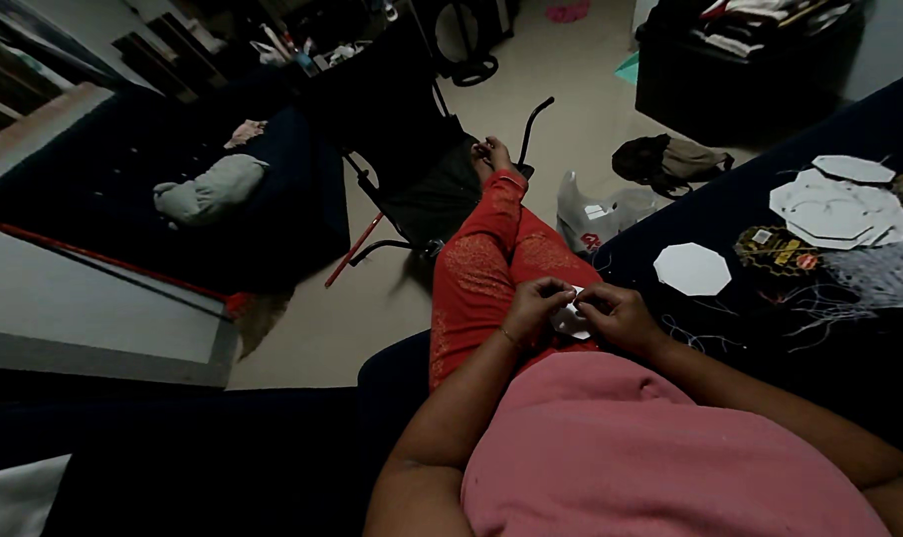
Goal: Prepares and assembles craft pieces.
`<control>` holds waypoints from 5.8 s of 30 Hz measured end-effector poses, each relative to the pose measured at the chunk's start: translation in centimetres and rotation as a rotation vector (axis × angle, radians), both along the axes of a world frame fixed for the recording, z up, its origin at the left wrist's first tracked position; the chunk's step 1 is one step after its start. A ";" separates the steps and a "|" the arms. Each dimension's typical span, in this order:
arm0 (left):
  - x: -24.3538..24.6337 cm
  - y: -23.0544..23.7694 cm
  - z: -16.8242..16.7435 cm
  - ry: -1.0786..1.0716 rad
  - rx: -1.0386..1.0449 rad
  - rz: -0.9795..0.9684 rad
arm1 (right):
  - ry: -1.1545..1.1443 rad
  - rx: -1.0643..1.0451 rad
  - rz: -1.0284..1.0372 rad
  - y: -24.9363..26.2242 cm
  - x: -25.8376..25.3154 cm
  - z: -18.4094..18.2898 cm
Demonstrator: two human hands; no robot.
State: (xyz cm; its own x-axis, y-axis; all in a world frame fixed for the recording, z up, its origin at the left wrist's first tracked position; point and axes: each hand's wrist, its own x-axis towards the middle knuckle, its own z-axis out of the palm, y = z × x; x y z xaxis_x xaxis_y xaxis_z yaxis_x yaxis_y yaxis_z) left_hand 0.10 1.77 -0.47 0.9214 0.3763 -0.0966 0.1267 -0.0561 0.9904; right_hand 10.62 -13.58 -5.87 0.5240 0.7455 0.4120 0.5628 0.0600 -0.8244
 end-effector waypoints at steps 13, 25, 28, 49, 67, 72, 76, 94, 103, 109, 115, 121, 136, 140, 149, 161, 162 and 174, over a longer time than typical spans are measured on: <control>0.1 0.2 1.8 0.179 0.389 -0.202 | -0.661 0.095 0.218 -0.4 3.1 2.6; 0.4 0.5 0.3 0.136 0.307 -0.253 | -0.436 0.037 0.076 -0.4 2.3 0.9; 0.6 0.4 -0.2 0.135 0.273 -0.258 | -0.209 -0.016 -0.001 -0.6 2.1 0.4; 0.4 -0.5 -0.6 0.085 0.334 -0.029 | -0.365 -0.020 0.028 -0.9 -0.5 0.7; 0.6 -0.9 0.9 0.031 -0.055 0.138 | -0.268 -0.127 0.023 -0.6 -0.2 1.4; 0.5 -1.1 0.1 0.137 0.536 -0.128 | -0.262 -0.109 -0.051 -0.4 -0.3 1.3; 0.7 -1.2 0.3 0.140 0.530 -0.148 | -0.148 -0.047 -0.083 -0.3 0.2 0.8; 1.0 -1.1 -0.5 0.168 0.258 -0.021 | -0.101 0.102 -0.115 -0.1 0.0 -0.3; 1.1 -2.0 0.8 0.264 0.566 -0.071 | -0.406 0.101 -0.139 0.0 0.0 -0.7; 0.6 -3.1 0.3 0.120 0.866 -0.085 | -0.318 -0.027 -0.113 0.1 0.1 0.2; 0.6 -2.6 -0.5 -0.033 0.889 -0.124 | -0.295 0.084 -0.164 0.2 0.1 -0.4; 0.4 -1.3 -0.9 -0.122 0.449 -0.089 | -0.125 0.101 -0.086 -0.1 0.6 -0.3; 0.6 -1.0 -0.9 -0.033 0.186 -0.042 | -0.120 0.093 -0.100 -0.6 0.4 -0.2; 0.6 -1.1 -0.5 0.036 0.324 -0.053 | -0.328 0.057 -0.143 -0.4 0.2 -0.1; 0.7 -1.4 0.3 0.131 0.395 -0.060 | -0.131 -0.010 -0.137 -0.5 0.5 0.5; 0.7 -1.5 0.0 0.125 0.404 -0.070 | -0.131 0.091 -0.022 -0.8 1.2 -0.3; 0.6 -1.6 0.2 0.125 0.422 -0.076 | -0.179 0.103 -0.043 -0.8 1.2 -0.2; 0.7 -2.1 0.5 0.051 0.526 -0.090 | -0.300 -0.073 -0.013 -1.4 0.8 2.0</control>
